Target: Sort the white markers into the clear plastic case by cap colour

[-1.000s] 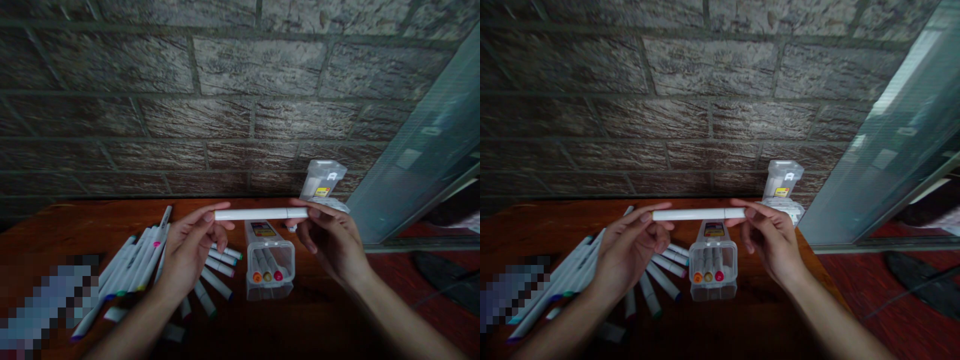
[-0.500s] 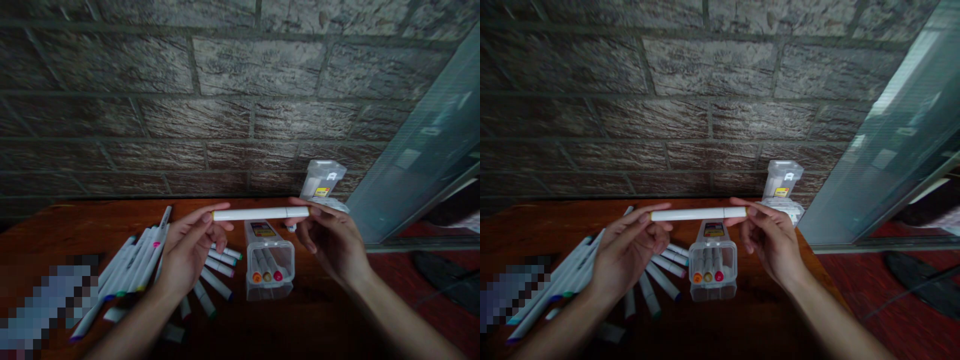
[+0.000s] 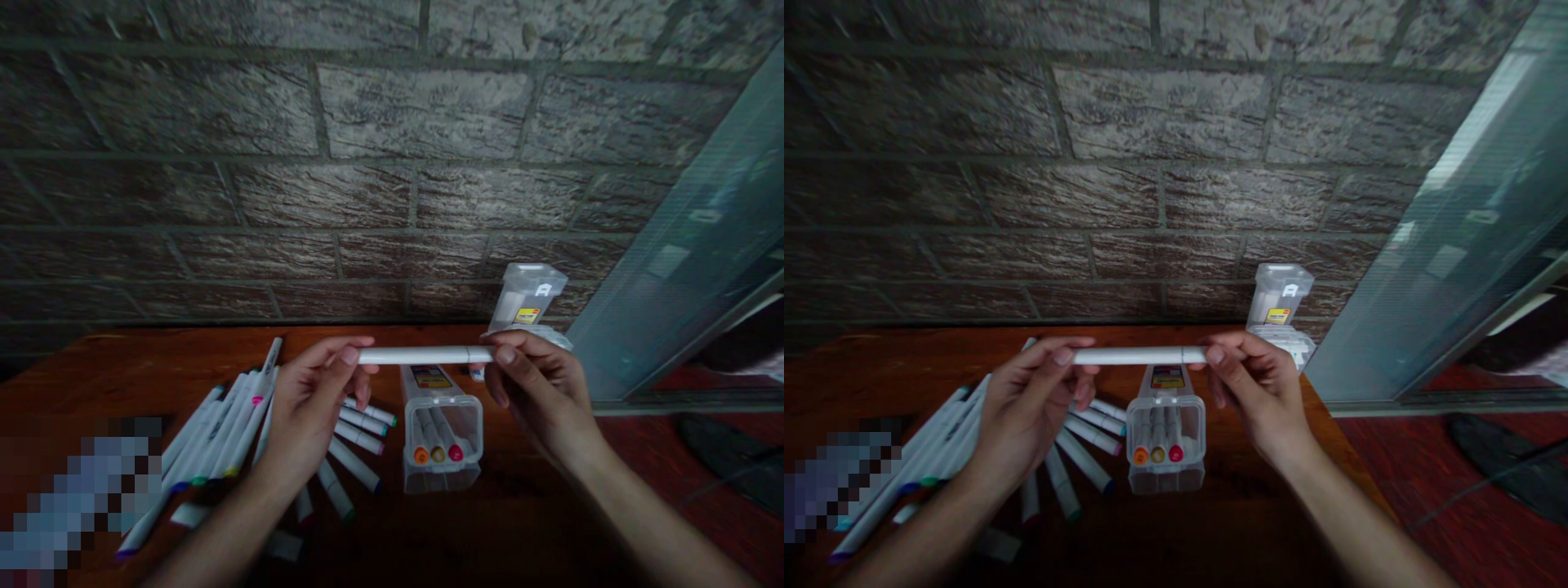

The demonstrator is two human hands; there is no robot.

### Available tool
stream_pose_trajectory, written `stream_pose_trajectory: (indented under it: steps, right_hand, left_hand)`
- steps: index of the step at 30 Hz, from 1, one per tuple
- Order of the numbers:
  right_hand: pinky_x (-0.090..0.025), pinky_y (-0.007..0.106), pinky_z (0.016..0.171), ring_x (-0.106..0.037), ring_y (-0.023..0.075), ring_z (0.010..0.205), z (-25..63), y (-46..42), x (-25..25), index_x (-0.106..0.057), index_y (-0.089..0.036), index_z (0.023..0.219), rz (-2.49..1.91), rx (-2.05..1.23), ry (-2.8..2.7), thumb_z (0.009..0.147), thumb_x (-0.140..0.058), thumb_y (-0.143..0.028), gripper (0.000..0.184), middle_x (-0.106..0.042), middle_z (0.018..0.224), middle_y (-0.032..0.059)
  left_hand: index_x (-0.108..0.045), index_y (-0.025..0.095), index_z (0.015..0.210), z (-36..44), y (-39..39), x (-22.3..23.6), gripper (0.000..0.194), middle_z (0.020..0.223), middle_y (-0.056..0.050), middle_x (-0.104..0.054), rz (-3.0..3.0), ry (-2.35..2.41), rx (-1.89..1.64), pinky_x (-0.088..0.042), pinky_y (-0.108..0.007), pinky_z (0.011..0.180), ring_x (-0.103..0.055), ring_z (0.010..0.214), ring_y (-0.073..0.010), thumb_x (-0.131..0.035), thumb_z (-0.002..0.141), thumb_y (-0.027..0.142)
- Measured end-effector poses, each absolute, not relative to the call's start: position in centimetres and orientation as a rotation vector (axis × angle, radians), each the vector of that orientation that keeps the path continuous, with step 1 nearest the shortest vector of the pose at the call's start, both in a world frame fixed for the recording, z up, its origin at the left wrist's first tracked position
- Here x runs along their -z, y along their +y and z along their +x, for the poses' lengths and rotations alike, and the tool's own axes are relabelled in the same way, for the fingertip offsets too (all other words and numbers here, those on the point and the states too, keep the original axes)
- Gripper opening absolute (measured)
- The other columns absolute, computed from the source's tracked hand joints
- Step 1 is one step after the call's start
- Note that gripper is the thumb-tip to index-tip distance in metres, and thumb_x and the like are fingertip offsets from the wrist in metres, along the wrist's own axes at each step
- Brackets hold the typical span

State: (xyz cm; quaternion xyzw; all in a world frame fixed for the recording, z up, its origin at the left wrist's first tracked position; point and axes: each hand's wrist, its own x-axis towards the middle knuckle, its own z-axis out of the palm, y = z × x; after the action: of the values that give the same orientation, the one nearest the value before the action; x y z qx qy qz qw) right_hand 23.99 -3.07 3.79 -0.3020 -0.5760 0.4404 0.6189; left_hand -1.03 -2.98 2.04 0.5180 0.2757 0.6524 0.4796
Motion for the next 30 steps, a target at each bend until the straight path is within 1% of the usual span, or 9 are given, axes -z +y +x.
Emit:
stream_pose_trajectory:
  steps: [3,7,10,12,16,18,22,26,30]
  right_hand:
    - [-0.036,0.017,0.045,-0.051,0.0062,0.048,24.0,-3.0,-3.7,-0.081,-0.026,0.099,-0.736,-0.944,-1.363,0.092,-0.08,-0.032,0.009,-0.068,0.069,-0.0002]
    - [-0.037,0.017,0.045,-0.05,0.0063,0.047,23.7,-3.1,-3.9,-0.08,-0.024,0.096,-0.769,-0.836,-1.424,0.088,-0.081,-0.023,0.008,-0.065,0.063,-0.0018]
    - [-0.038,0.016,0.045,-0.051,0.006,0.049,23.3,-3.3,-4.3,-0.077,-0.022,0.092,-0.755,-0.773,-1.449,0.083,-0.08,-0.014,0.012,-0.066,0.066,-0.0022]
    - [-0.042,0.017,0.047,-0.054,0.0068,0.053,23.0,-3.4,-4.5,-0.075,-0.021,0.089,-0.759,-0.724,-1.464,0.08,-0.08,-0.011,0.013,-0.067,0.069,-0.0016]
    - [-0.046,0.018,0.05,-0.058,0.0092,0.058,22.8,-3.5,-4.6,-0.071,-0.019,0.084,-0.797,-0.637,-1.492,0.077,-0.082,-0.013,0.014,-0.068,0.072,0.0001]
    - [-0.045,0.019,0.048,-0.057,0.0095,0.057,22.8,-3.5,-4.6,-0.07,-0.019,0.083,-0.817,-0.62,-1.504,0.077,-0.082,-0.014,0.014,-0.067,0.071,0.0001]
    - [-0.041,0.02,0.045,-0.053,0.0091,0.053,23.0,-3.6,-4.6,-0.07,-0.018,0.083,-0.845,-0.624,-1.509,0.079,-0.081,-0.017,0.013,-0.064,0.069,0.0]
    - [-0.036,0.022,0.043,-0.048,0.0088,0.049,23.1,-3.6,-4.6,-0.071,-0.018,0.09,-0.853,-0.691,-1.487,0.083,-0.079,-0.021,0.01,-0.062,0.068,-0.0002]
    - [-0.038,0.021,0.045,-0.049,0.0089,0.051,23.0,-3.6,-4.6,-0.07,-0.019,0.086,-0.852,-0.654,-1.499,0.081,-0.08,-0.019,0.011,-0.062,0.069,-0.0005]
  left_hand:
    - [-0.08,0.026,0.108,-1.1,-2.9,-1.8,0.015,0.081,-0.001,-0.073,1.365,0.736,-1.594,-0.047,-0.019,0.053,-0.061,0.057,-0.0078,-0.072,0.097,0.032]
    - [-0.079,0.024,0.105,-0.9,-3.1,-1.8,0.014,0.063,0.002,-0.065,1.501,0.901,-1.585,-0.044,-0.017,0.052,-0.057,0.053,-0.0071,-0.076,0.093,0.03]
    - [-0.079,0.021,0.102,-0.7,-3.4,-2.1,0.014,0.058,0.003,-0.062,1.56,0.986,-1.574,-0.04,-0.015,0.047,-0.053,0.049,-0.0064,-0.077,0.09,0.029]
    - [-0.079,0.019,0.098,-0.6,-3.5,-2.3,0.013,0.06,0.003,-0.065,1.594,1.001,-1.584,-0.039,-0.014,0.044,-0.053,0.047,-0.006,-0.079,0.087,0.026]
    - [-0.078,0.019,0.092,-0.5,-3.6,-2.6,0.011,0.079,-0.001,-0.077,1.683,1.001,-1.634,-0.049,-0.014,0.053,-0.066,0.061,-0.0086,-0.08,0.081,0.018]
    - [-0.078,0.02,0.091,-0.4,-3.6,-2.7,0.011,0.081,-0.001,-0.078,1.711,0.997,-1.643,-0.05,-0.014,0.054,-0.068,0.064,-0.0092,-0.08,0.081,0.016]
    - [-0.077,0.02,0.09,-0.4,-3.7,-2.9,0.01,0.077,-0.001,-0.077,1.679,0.981,-1.638,-0.045,-0.016,0.048,-0.065,0.058,-0.0099,-0.08,0.081,0.017]
    - [-0.077,0.019,0.09,-0.3,-3.8,-3.2,0.007,0.073,-0.001,-0.075,1.635,0.986,-1.617,-0.034,-0.017,0.04,-0.055,0.049,-0.0079,-0.08,0.083,0.021]
    - [-0.077,0.019,0.09,-0.4,-3.7,-3.0,0.008,0.076,-0.002,-0.076,1.664,0.988,-1.633,-0.037,-0.018,0.043,-0.058,0.053,-0.0091,-0.081,0.082,0.021]
